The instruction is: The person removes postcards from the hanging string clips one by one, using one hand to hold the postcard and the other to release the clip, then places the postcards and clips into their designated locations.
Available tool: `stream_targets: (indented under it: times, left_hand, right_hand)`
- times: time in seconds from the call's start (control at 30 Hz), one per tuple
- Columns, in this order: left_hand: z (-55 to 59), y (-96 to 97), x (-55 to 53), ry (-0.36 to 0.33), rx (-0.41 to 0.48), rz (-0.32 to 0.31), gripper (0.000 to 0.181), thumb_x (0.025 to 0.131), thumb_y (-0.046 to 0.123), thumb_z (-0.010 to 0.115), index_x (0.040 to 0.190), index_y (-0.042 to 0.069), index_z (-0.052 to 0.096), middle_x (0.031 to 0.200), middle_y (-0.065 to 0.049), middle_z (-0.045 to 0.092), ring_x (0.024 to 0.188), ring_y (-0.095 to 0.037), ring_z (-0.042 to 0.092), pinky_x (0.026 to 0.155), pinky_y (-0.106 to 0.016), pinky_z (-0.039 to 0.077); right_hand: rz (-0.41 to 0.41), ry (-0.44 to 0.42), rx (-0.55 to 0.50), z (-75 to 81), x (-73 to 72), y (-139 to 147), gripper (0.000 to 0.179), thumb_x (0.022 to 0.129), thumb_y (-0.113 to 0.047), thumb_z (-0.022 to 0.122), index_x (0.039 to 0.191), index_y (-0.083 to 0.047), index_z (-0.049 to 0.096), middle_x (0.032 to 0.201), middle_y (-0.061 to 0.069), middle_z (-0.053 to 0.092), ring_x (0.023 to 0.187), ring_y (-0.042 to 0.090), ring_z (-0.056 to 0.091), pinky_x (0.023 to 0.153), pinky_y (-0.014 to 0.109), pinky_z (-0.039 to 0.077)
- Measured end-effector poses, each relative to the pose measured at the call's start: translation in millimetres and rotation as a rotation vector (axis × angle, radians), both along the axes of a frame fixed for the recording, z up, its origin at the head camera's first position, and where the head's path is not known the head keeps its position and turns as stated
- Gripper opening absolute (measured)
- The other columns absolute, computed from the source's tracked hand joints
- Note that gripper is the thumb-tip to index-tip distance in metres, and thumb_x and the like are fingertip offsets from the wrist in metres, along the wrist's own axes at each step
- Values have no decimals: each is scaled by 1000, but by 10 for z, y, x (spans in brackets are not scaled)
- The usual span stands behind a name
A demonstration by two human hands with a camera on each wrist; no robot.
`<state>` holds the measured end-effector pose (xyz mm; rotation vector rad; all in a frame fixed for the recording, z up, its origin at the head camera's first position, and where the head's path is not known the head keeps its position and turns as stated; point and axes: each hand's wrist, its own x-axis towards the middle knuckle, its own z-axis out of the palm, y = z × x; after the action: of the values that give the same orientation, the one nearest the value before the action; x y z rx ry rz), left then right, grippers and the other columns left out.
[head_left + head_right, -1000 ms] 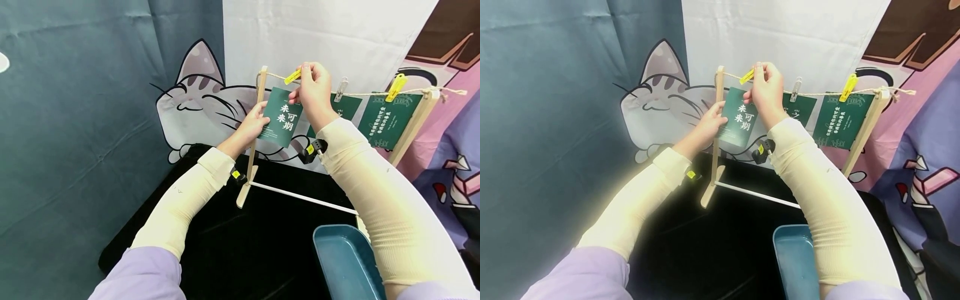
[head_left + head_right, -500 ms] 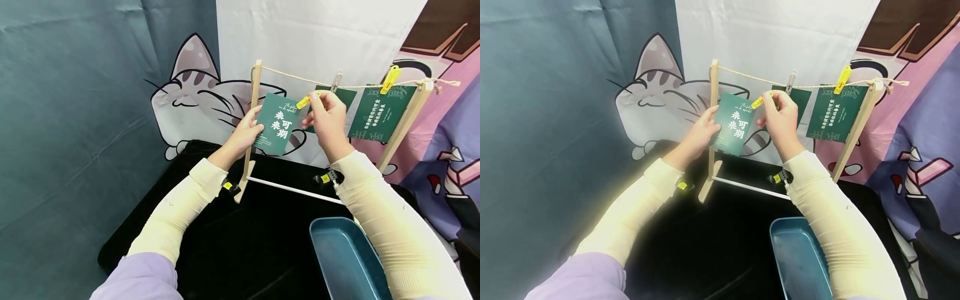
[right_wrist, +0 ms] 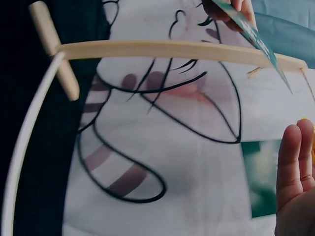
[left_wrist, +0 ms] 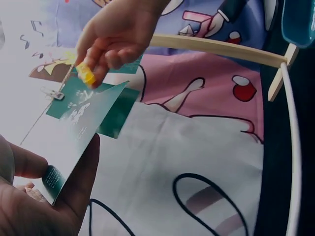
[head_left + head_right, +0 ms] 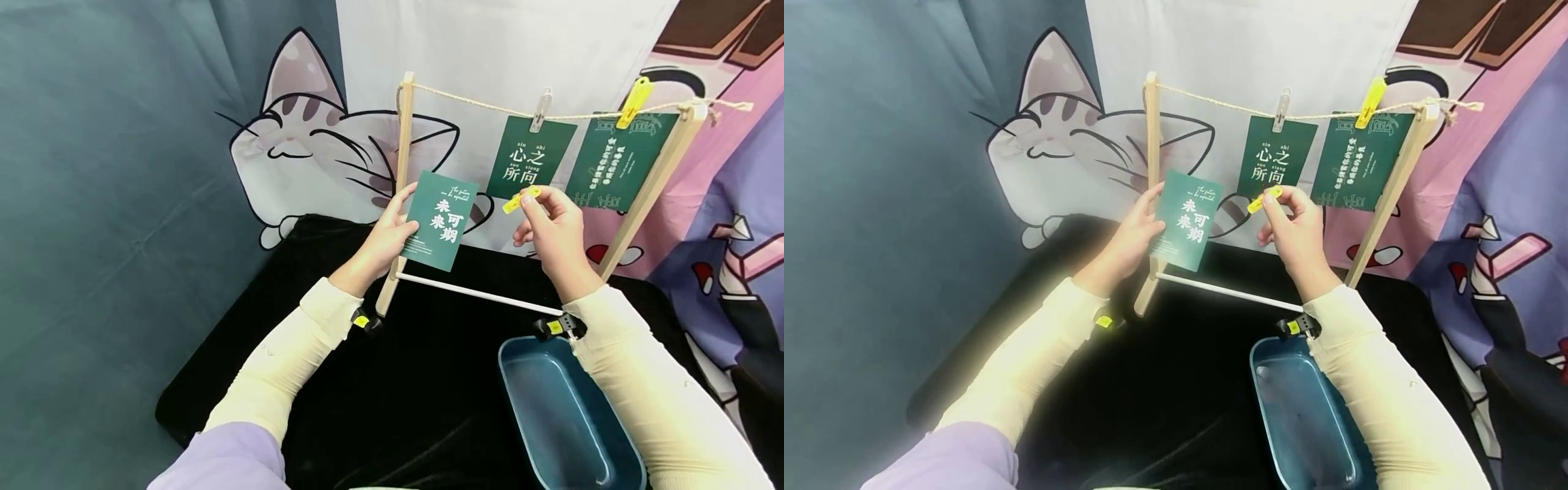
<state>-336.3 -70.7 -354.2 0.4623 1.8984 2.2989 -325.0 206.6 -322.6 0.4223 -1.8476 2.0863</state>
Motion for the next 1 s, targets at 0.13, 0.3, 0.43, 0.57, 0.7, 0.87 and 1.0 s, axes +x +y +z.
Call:
stream_targets:
  times: [0.13, 0.3, 0.43, 0.57, 0.7, 0.87, 1.0]
  left_hand:
    - [-131, -34, 46, -39, -3, 30, 67, 105, -1, 40, 155, 43, 30, 124, -20, 64, 85, -24, 73, 68, -38, 62]
    - [-376, -84, 94, -61, -43, 71, 67, 105, 1, 40, 155, 45, 28, 119, -23, 66, 83, -24, 73, 67, -37, 62]
    - [-637, -87, 152, -79, -33, 54, 70, 104, -3, 40, 153, 47, 31, 134, -17, 59, 91, -25, 71, 69, -39, 62]
    - [-917, -84, 254, -81, -97, 29, 57, 103, -2, 42, 149, 31, 50, 146, -9, 51, 100, -24, 67, 74, -38, 61]
    - [-1203, -117, 365, -107, -249, 27, 39, 102, 3, 48, 133, 17, 68, 137, -9, 59, 101, -21, 66, 79, -34, 60]
    - [-1455, -146, 467, -120, -335, -7, 36, 98, 4, 53, 129, 11, 70, 140, -5, 60, 113, -17, 57, 88, -29, 53]
    - [-1603, -150, 540, -220, -299, -63, 37, 98, 4, 53, 130, 10, 69, 126, -11, 68, 98, -18, 66, 79, -32, 59]
  right_hand:
    - [-12, -22, 15, -201, 76, 153, 7, 99, -11, 65, 102, -4, 66, 85, 3, 67, 45, 11, 60, 43, 23, 53]
    - [-15, -89, 105, -519, 175, 302, 12, 99, -11, 64, 106, -1, 64, 83, 0, 68, 48, 11, 61, 45, 25, 55]
    - [-13, -155, 267, -761, 287, 442, 23, 100, -11, 64, 116, 4, 60, 91, 0, 68, 53, 11, 63, 48, 26, 57]
    - [-13, -211, 444, -969, 435, 616, 28, 98, -5, 65, 123, 4, 58, 100, 1, 64, 59, 11, 64, 51, 29, 58]
    - [14, -271, 536, -1161, 585, 774, 34, 96, -1, 66, 127, 7, 56, 106, 15, 62, 63, 11, 65, 52, 31, 59]
    - [72, -352, 594, -1395, 723, 906, 29, 95, 3, 65, 121, 11, 57, 106, 27, 62, 67, 11, 65, 53, 33, 58]
    - [134, -418, 647, -1550, 814, 963, 24, 94, 1, 67, 114, 11, 60, 99, 24, 67, 70, 16, 66, 54, 34, 58]
